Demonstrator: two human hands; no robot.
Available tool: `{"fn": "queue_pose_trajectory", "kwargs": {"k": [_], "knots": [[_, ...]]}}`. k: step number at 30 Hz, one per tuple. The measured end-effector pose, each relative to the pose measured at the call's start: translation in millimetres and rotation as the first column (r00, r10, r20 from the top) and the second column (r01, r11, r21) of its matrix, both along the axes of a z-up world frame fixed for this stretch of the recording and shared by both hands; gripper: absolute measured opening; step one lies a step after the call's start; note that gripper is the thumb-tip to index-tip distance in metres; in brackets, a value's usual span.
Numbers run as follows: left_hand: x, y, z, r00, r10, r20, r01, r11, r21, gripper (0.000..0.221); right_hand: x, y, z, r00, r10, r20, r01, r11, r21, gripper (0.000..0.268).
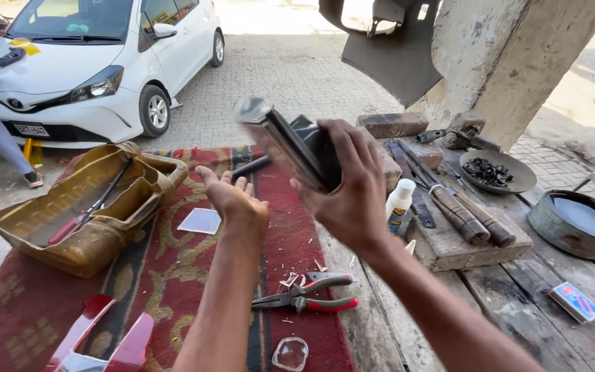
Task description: Repairing or modifying a car tail light by trimming a plastic lens with pliers and fitting it into the housing.
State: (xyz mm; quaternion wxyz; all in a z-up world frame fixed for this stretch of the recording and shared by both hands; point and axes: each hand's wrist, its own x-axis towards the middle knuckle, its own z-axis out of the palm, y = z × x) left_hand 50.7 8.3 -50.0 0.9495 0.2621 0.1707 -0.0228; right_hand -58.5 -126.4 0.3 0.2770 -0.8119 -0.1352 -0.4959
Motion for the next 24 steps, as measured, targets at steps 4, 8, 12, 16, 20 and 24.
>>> {"fn": "queue_pose_trajectory", "kwargs": {"k": [4, 8, 12, 16, 20, 24], "knots": [[-28, -15, 19, 0.992, -0.047, 0.115, 0.061, 0.99, -0.124, 0.076, 7, -9, 1, 0.968, 0.223, -0.118, -0.224, 0.974, 0.006, 0.081], [-7, -4, 16, 0.982, -0.072, 0.172, 0.061, 0.995, 0.073, 0.066, 16, -26, 11, 0.909, 0.392, -0.137, -0.244, 0.772, 0.587, 0.079], [25, -4, -13, 0.954, 0.171, 0.246, -0.199, 0.975, 0.095, 0.036, 27, -29, 1, 0.822, 0.569, 0.033, -0.12, 0.116, 0.986, 0.046], [6, 0, 7, 0.922, 0.039, 0.386, 0.038, 0.981, -0.191, 0.044, 35, -28, -12, 0.784, 0.581, 0.219, -0.168, -0.142, 0.976, 0.029], [20, 19, -9, 0.864, -0.043, 0.501, 0.017, 0.998, 0.057, 0.067, 50, -39, -41, 0.706, 0.65, 0.282, -0.202, -0.197, 0.959, 0.022], [-19, 20, 32, 0.846, -0.158, 0.51, 0.03, 0.968, 0.25, 0.037, 45, -42, -35, 0.641, 0.733, 0.228, -0.206, -0.123, 0.971, 0.028]]}}
